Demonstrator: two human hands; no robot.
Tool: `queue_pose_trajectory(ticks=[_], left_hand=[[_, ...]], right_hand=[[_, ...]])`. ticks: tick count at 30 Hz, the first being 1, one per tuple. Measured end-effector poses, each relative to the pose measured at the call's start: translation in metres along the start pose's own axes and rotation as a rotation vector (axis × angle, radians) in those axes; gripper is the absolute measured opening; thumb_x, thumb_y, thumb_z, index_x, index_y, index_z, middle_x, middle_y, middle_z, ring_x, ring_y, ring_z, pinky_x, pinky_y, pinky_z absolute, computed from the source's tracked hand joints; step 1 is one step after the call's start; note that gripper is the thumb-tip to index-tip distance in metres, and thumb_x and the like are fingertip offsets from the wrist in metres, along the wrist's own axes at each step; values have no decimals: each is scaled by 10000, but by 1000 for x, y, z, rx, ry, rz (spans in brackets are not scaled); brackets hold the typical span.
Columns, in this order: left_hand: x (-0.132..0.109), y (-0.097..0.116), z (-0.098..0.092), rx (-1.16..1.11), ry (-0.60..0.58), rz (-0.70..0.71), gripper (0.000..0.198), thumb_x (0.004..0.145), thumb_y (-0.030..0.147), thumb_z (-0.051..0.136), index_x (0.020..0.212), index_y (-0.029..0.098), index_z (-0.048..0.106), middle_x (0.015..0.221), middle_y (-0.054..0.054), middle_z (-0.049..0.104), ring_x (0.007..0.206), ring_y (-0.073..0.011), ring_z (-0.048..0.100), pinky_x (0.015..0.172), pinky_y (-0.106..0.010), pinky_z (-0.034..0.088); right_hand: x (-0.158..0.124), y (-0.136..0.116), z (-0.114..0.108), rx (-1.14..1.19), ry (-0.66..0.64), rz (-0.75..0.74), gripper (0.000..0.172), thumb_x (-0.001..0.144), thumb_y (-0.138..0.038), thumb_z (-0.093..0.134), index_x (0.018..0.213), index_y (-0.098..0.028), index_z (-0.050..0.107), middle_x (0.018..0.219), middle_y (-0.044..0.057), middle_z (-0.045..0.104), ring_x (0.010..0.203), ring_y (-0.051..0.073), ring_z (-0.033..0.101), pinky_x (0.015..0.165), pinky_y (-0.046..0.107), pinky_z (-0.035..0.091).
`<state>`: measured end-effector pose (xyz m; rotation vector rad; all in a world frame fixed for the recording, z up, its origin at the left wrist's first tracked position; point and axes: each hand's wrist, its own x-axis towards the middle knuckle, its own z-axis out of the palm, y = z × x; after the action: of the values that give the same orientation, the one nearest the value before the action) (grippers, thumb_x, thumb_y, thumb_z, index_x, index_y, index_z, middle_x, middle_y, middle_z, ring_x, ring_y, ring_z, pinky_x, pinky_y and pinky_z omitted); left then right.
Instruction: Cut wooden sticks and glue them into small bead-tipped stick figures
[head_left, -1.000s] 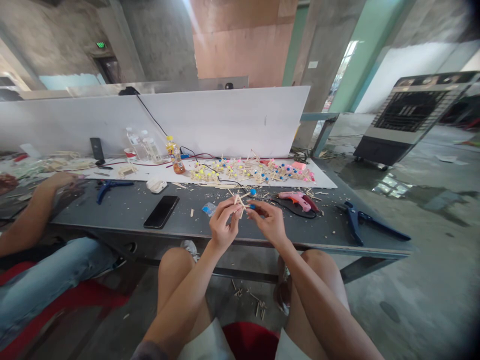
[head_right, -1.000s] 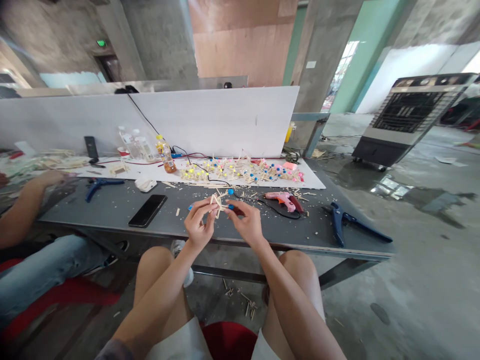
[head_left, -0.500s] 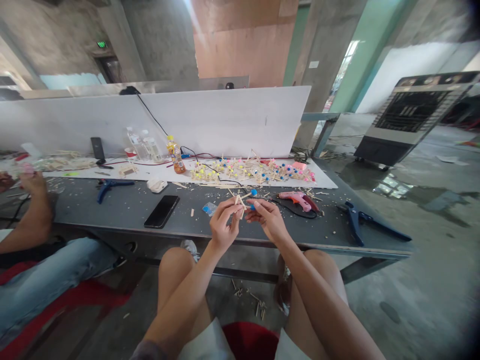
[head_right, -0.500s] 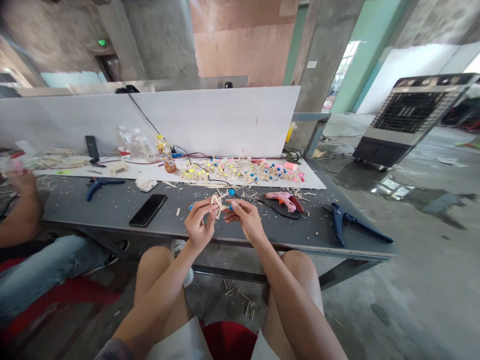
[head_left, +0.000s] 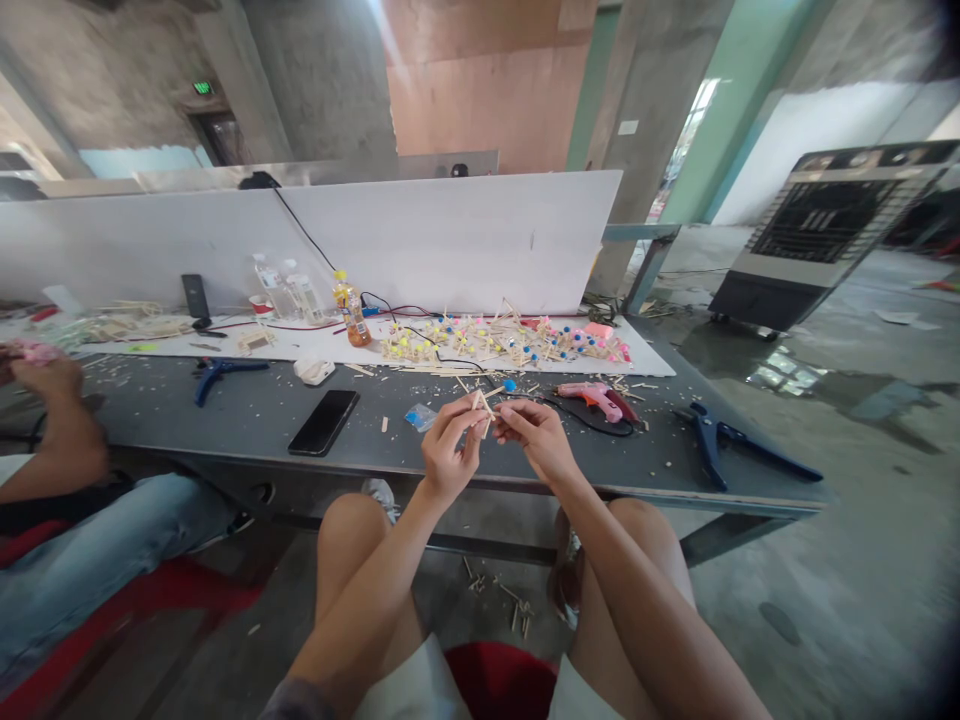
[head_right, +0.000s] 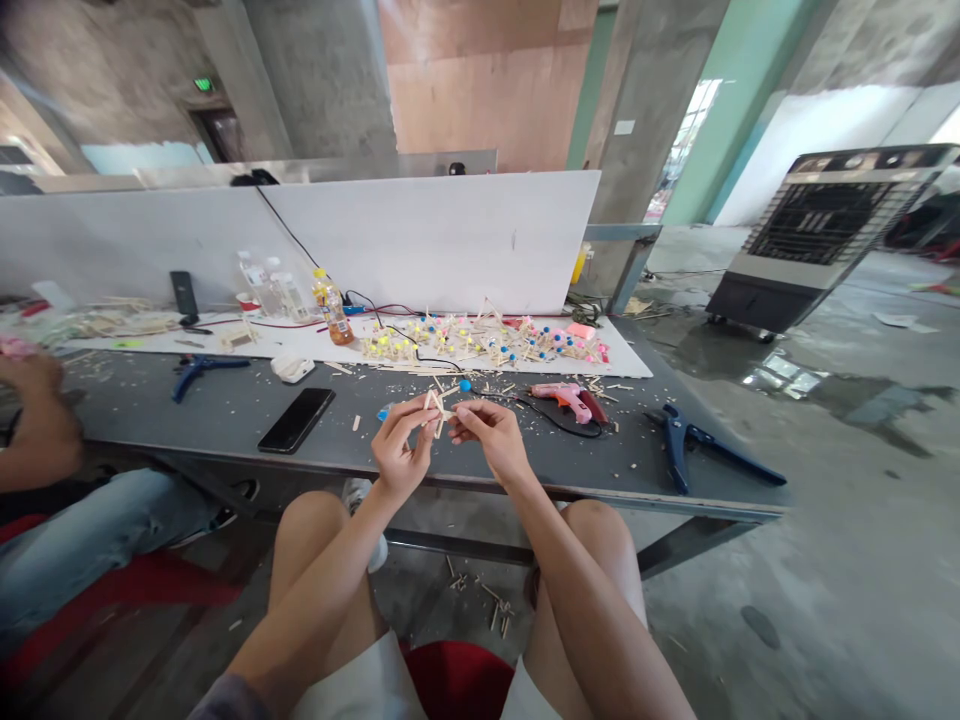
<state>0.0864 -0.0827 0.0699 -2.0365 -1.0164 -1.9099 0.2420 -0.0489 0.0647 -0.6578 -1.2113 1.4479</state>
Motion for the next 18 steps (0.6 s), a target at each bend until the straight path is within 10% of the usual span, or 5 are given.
queue_pose_trajectory(ticks=[12,18], left_hand=[[-1,-3,3,-236,14,-315,161,914,286,621,981,167,706,1004,-101,672,873,-167,682,712,-262,578],[4,-7,6,-457,88,-635,217,880,368,667,920,157,698,898,-84,720,810,-171,696,739,-280,567]], right_hand=[[-5,4,-2,-400,37,-208,316,794,-399,757,1028,-189,728,738,38,721,656,193,691,670,335,587],[-4,-3,0,-41,-104,23,394,849,-506,672,1061,-177,715,820,68,741,642,169,680,603,307,577]])
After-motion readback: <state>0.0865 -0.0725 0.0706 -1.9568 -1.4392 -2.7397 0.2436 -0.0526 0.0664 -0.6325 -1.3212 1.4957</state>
